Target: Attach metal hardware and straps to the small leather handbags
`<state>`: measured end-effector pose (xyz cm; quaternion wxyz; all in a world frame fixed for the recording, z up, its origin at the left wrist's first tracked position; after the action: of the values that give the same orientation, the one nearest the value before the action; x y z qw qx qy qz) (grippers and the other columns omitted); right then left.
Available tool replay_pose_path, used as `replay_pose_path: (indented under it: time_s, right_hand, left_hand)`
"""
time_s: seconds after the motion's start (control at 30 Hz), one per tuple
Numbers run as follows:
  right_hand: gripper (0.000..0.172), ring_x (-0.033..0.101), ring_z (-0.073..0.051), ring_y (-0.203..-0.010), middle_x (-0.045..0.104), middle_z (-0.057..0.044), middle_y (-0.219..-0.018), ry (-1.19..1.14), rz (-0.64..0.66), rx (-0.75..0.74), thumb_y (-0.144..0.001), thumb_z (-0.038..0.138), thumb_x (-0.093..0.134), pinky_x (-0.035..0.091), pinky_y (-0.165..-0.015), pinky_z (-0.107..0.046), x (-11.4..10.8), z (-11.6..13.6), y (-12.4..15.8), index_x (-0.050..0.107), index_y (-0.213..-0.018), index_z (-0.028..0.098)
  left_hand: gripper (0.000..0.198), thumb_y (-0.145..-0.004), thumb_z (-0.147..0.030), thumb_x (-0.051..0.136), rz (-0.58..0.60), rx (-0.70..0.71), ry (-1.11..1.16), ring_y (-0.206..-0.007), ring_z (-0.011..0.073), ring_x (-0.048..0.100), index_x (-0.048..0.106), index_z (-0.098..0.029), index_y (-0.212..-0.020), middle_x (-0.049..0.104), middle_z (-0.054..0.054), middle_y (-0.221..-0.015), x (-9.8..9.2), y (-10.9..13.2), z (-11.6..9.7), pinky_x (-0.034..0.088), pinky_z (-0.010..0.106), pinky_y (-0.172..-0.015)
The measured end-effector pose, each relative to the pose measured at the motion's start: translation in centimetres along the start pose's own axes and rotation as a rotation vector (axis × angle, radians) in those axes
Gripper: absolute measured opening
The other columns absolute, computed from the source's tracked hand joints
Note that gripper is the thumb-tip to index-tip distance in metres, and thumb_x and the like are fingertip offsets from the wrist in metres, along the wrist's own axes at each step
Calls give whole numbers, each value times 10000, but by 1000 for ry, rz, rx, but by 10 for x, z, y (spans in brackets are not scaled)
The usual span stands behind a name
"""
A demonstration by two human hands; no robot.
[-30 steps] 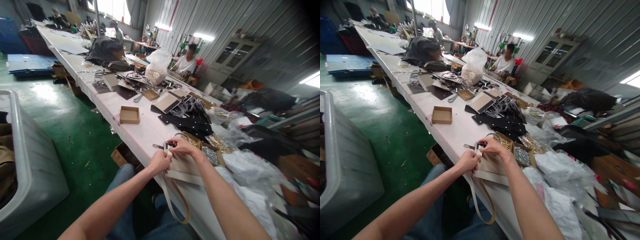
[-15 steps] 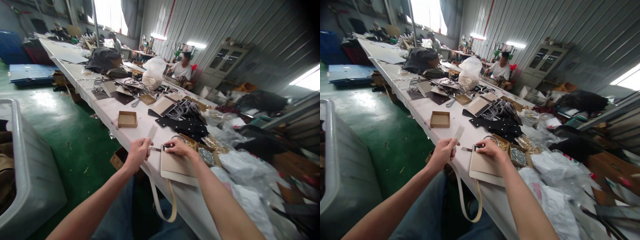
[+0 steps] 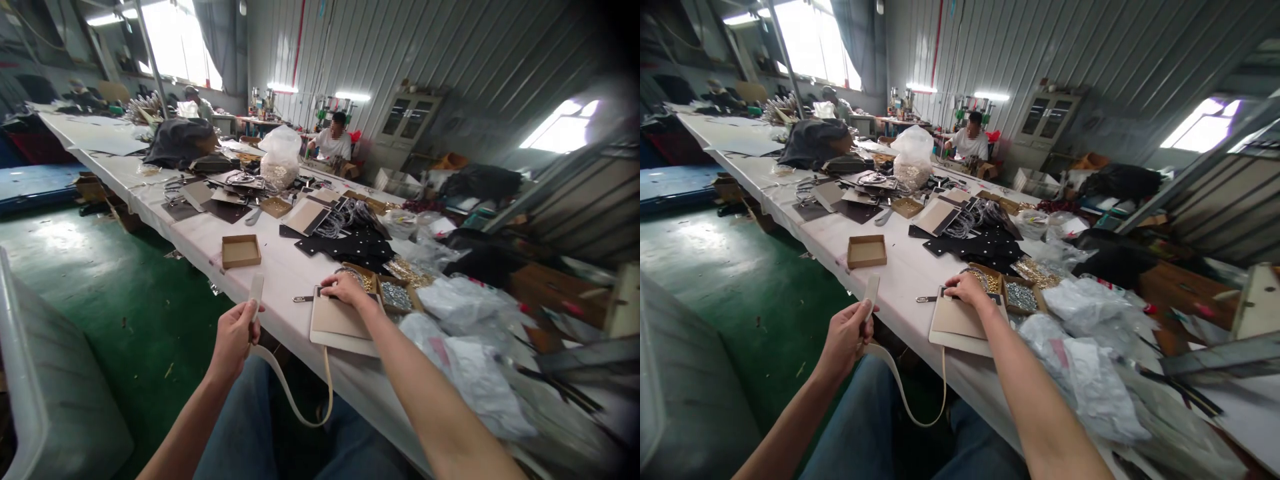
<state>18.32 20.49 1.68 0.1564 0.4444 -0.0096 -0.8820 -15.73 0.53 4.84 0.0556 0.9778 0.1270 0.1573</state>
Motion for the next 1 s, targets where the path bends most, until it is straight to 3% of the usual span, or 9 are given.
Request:
replay_pose_path:
  time_s: [0.2,0.3,0.4,0.5,0.6,0.73,0.9,0.97,1.0]
  right_hand:
    - [436,808,-267,-1049,886,-61,-1145,13,-78,7,-724,421,986,586,-969,-327,8,7,1,907,-1116,247]
    - [399,787,-260,-1102,860,-91,-1242,4,-243,22,-862,436,872,578,-1026,-329,-1,8,12,876,-1197,219]
    - [464,723,-309,-1268,777,-166,-1410,19,-491,98,-1052,480,616,537,-1146,-414,-21,-7,51,798,-1363,187]
    - [605,607,-441,-1439,672,-294,-1497,124,-700,251,-1035,517,638,469,-1220,-554,-31,-35,110,695,-1490,122]
    - [734,681,-466,-1351,708,-320,-1419,230,-660,437,-967,585,750,533,-1120,-534,-20,-59,152,646,-1526,119]
    - [663,772,-431,-1217,791,-287,-1273,197,-526,520,-993,659,714,578,-1018,-477,3,-60,168,706,-1419,151]
    - [626,719,-444,-1285,761,-275,-1340,72,-690,399,-1016,661,676,560,-1106,-541,-9,-31,197,732,-1402,172]
    - [638,707,-413,-1299,753,-227,-1397,-201,-692,281,-1028,714,649,574,-1118,-541,-14,-18,220,732,-1433,228]
    - [651,711,-394,-1300,753,-200,-1419,-398,-609,206,-1032,747,638,591,-1113,-535,-10,-9,231,730,-1450,256]
  left_hand:
    - [530,-991,-668,779,52,-8,-26,-468,92,435,788,-138,-973,565,-27,-547,13,19,-5,338,197,-471]
    - [534,-994,-669,778,75,-16,-34,-473,96,437,789,-135,-984,569,-27,-556,13,26,-6,349,202,-474]
    - [550,-1018,-682,744,155,-46,-92,-458,104,452,794,-134,-1002,583,-18,-545,16,27,-1,340,207,-472]
    - [583,-1013,-715,727,226,-90,-135,-439,106,460,790,-136,-990,594,-7,-526,25,28,8,318,204,-466]
    - [599,-989,-736,739,285,-124,-127,-435,102,466,779,-138,-979,599,-8,-529,46,33,15,323,199,-468]
    - [598,-976,-735,745,482,-217,-160,-440,125,555,762,-138,-984,672,26,-574,89,54,26,384,210,-472]
    - [525,-1021,-668,679,645,-174,-307,-476,154,630,747,-152,-944,774,85,-692,116,81,39,470,243,-486]
    - [454,-1053,-584,657,618,-121,-361,-505,151,649,739,-163,-904,795,88,-731,116,85,43,481,240,-507]
    - [437,-1065,-557,645,604,-109,-373,-516,151,655,735,-167,-889,800,87,-741,116,87,45,484,240,-514]
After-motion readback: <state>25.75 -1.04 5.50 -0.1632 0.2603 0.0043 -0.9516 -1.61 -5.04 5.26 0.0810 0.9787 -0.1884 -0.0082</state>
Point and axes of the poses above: each hand's wrist, its own y-axis away from the middle knuckle, its own x-axis out of the palm, z = x × y, the point moved 5 cm from there along -y, towards the middle knuckle
